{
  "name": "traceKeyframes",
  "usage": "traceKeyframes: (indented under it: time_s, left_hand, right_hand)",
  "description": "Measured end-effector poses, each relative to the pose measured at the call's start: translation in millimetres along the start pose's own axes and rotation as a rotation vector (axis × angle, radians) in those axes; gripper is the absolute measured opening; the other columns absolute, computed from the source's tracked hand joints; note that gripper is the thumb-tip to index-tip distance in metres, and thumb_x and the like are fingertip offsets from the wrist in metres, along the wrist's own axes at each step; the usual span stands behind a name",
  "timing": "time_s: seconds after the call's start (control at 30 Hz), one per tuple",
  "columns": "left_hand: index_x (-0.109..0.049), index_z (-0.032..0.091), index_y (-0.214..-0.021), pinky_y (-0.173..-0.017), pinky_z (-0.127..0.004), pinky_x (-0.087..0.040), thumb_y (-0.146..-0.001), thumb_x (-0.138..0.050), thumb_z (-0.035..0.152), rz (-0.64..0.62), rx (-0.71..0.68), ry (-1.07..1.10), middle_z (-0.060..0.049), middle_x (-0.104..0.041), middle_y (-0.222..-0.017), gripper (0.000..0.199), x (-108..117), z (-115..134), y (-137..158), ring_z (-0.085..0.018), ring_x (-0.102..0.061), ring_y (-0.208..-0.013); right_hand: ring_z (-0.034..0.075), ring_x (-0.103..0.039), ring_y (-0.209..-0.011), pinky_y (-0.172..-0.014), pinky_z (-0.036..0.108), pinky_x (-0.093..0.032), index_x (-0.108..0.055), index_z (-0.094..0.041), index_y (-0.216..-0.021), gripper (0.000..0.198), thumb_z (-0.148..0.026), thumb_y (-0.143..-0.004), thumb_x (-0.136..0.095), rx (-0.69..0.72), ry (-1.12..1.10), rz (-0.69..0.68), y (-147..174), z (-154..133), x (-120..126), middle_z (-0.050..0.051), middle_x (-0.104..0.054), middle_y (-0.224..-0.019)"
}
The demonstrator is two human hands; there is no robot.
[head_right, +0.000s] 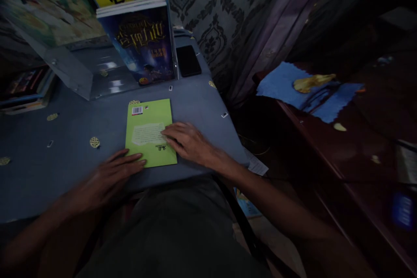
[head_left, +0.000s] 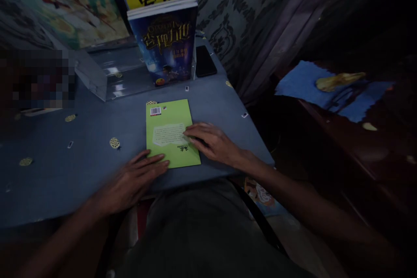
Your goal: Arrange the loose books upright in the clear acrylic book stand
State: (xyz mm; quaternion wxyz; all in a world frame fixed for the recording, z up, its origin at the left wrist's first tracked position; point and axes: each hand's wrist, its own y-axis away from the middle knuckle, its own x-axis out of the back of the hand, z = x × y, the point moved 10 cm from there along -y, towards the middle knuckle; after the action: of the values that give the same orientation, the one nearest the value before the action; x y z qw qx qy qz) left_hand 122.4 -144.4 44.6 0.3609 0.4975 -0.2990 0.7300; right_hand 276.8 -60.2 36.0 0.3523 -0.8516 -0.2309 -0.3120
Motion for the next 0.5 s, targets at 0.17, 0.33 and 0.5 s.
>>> traceKeyframes:
  time_s: [0.17, 0.33, 0.5]
  left_hand:
    - [-0.042, 0.026, -0.151, -0.114, -0.041, -0.047, -0.101, -0.045, 0.012, 0.101, 0.114, -0.009, -0.006, -0.068, -0.137, 0.052, 19.6, -14.2, 29.7, -0.019, -0.06, -0.132]
    - [-0.038, 0.022, -0.154, -0.113, -0.046, -0.048, -0.101, -0.053, 0.026, 0.214, 0.27, -0.099, -0.011, -0.061, -0.145, 0.055, 14.5, -28.1, 38.1, -0.026, -0.056, -0.136]
    - [-0.025, 0.023, -0.161, -0.117, -0.053, -0.042, -0.1, -0.055, 0.038, 0.214, 0.227, -0.163, -0.014, -0.054, -0.151, 0.069, 3.5, -19.8, 36.3, -0.028, -0.053, -0.139]
  right_hand:
    - [0.029, -0.052, -0.139, -0.113, 0.055, -0.044, -0.064, -0.019, -0.131, 0.034, -0.033, -0.103, -0.051, 0.046, 0.117, -0.14, 18.4, -14.5, -12.8, 0.015, -0.063, -0.14]
    - [0.035, -0.024, -0.155, -0.121, 0.062, -0.032, -0.046, -0.017, -0.15, 0.059, -0.047, -0.1, -0.056, -0.026, 0.255, -0.211, 34.4, -19.1, -24.3, 0.019, -0.037, -0.162]
    - [0.035, -0.015, -0.157, -0.122, 0.061, -0.03, -0.034, -0.019, -0.157, 0.079, -0.051, -0.093, -0.066, -0.017, 0.265, -0.269, 46.8, -33.1, -31.5, 0.017, -0.029, -0.166]
